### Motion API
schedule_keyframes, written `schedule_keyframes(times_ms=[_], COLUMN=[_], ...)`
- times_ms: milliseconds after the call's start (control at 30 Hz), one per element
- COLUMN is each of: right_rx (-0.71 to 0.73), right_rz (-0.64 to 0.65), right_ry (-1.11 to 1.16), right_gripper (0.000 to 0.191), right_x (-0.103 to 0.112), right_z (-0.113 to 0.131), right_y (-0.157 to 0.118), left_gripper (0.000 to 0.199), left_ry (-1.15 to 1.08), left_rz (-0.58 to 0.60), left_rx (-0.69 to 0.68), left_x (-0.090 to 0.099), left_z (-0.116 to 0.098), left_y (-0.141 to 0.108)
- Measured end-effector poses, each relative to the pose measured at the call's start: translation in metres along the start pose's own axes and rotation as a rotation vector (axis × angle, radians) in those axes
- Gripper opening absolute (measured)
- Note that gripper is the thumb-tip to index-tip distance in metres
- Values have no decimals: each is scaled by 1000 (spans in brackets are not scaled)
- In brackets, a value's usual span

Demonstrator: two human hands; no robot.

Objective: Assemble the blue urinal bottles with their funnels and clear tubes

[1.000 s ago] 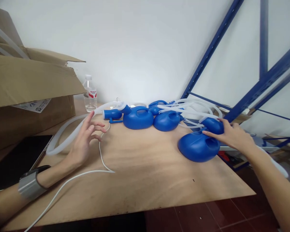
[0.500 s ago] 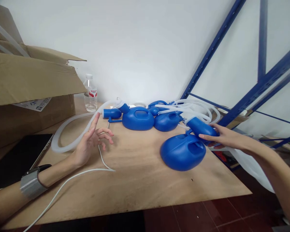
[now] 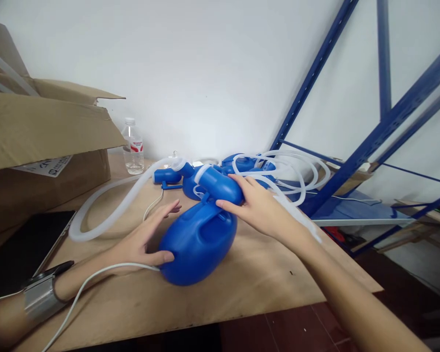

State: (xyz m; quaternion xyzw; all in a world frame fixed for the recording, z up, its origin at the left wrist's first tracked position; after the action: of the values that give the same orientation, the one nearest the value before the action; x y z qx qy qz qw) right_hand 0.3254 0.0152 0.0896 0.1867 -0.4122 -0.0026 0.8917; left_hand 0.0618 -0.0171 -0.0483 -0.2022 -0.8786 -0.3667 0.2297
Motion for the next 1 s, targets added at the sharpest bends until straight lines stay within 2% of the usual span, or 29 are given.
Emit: schedule_keyframes(times_ms=[100,167,300,433,633,867,1000], right_rx=[170,271,393,331,256,306,368], right_rz=[-8,-40,-176,-297,-339,-345,-343], right_ry=[-175,-284,-359,-371,-412,-438,-440], right_gripper=[68,69,69,73,73,71,71], right_x=[-26,-39,-48,-47,-52,-54,-64], right_z=[12,13,0,-13,-5,-1,15], right_y=[12,20,34,37,31,35,37], left_gripper=[130,134,111,91,88,87,88], left_ry=[72,111,162,158,147,142,114], left_rz=[5,-29,-111,-141,-109,-82,-36], left_rx=[3,8,-12,3,-8,0,1], left_x=[2,6,14,18,19,16,8], left_z=[1,1,0,1,3,3,1], left_y=[1,2,5,8,8,9,10])
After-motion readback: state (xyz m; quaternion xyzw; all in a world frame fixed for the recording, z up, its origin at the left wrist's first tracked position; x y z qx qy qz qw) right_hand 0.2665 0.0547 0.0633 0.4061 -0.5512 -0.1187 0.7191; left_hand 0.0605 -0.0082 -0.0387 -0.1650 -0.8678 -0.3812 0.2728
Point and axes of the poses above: each hand's wrist, its own y-axis towards the middle knuckle, its own x-axis out of the back of the hand, z = x × y, the point moved 5 cm from there along y, towards the middle knuckle, and after that the axes turned 9 degrees about -x, right-handed, at the moved point
